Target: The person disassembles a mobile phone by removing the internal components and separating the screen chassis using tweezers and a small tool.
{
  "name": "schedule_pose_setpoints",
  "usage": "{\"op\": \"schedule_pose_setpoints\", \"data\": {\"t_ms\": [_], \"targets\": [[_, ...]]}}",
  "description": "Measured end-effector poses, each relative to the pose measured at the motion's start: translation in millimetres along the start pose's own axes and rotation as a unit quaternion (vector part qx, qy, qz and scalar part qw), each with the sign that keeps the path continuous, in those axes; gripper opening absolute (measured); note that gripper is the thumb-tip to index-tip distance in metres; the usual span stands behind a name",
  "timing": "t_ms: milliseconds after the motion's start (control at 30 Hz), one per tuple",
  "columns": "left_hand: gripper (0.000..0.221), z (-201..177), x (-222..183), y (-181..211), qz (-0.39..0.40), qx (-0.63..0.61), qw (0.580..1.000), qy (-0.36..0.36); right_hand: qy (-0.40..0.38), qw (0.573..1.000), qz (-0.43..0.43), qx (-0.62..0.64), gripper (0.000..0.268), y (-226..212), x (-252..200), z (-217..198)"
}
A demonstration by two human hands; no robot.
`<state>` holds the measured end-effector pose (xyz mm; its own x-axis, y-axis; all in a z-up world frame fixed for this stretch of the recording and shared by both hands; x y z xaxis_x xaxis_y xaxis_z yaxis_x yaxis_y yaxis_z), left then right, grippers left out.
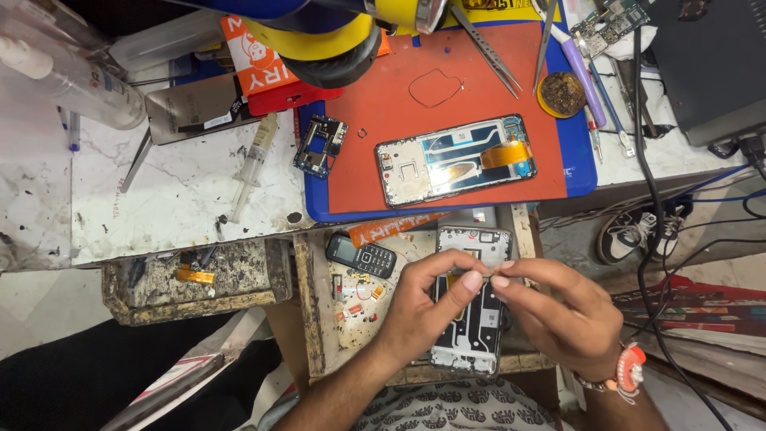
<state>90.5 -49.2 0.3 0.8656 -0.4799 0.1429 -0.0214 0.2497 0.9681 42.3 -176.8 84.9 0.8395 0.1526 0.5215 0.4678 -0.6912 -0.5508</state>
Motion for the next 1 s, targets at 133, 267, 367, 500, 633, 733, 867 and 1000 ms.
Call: {"op": "schedule_pose_setpoints", "data": {"t_ms": [133, 267, 367, 500, 633, 733, 867, 1000], "targets": [[0.027, 0.5, -2.6, -11.9, -0.035, -0.007, 0.999, -0.002, -0.036, 0.999, -0.015, -0.015, 0.036, -5.4, 6.7, 1.6], [0.026, 0.4, 0.9, -3.1, -0.004, 0.023, 1.000, 0.001, -0.068, 0.997, -0.037, -0.007, 0.036, -13.8, 15.8, 1.3], [0.026, -2.1, 2.9, 5.6, 0.014, 0.070, 0.997, 0.012, -0.088, 0.993, -0.072, -0.011, 0.035, -22.1, 22.0, 1.6], [0.025, -2.9, 2.3, 11.7, 0.024, 0.089, 0.996, 0.014, -0.117, 0.986, -0.118, -0.022, 0.036, -29.0, 26.9, 0.7], [0.035, -5.4, -0.4, -2.5, -0.032, 0.087, 0.996, 0.015, -0.148, 0.976, -0.160, -0.017, 0.035, -32.1, 32.4, 0.4], [0.045, -6.6, -5.0, -14.1, -0.089, 0.065, 0.994, -0.002, -0.141, 0.977, -0.158, -0.003, 0.031, -28.3, 48.8, -7.5], [0.048, -5.2, -5.9, -1.5, -0.042, 0.073, 0.996, -0.037, -0.157, 0.982, -0.099, 0.035, 0.033, -9.2, 100.6, -11.4], [0.047, -5.4, -9.1, -3.4, -0.045, 0.078, 0.995, -0.042, -0.266, 0.954, -0.124, 0.054, 0.030, -5.3, 154.3, 29.0]]}}
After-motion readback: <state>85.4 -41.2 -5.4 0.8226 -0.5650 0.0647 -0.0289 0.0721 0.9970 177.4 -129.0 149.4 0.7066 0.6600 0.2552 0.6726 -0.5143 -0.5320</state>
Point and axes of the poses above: each hand's wrist, its own x-axis towards the middle knuckle, its own z-axis out of the palm, y = z × x, the point moved 10 cm from there along x, towards the middle knuckle, and after that the axes turned 6 degrees about z, right-handed, at the moved point
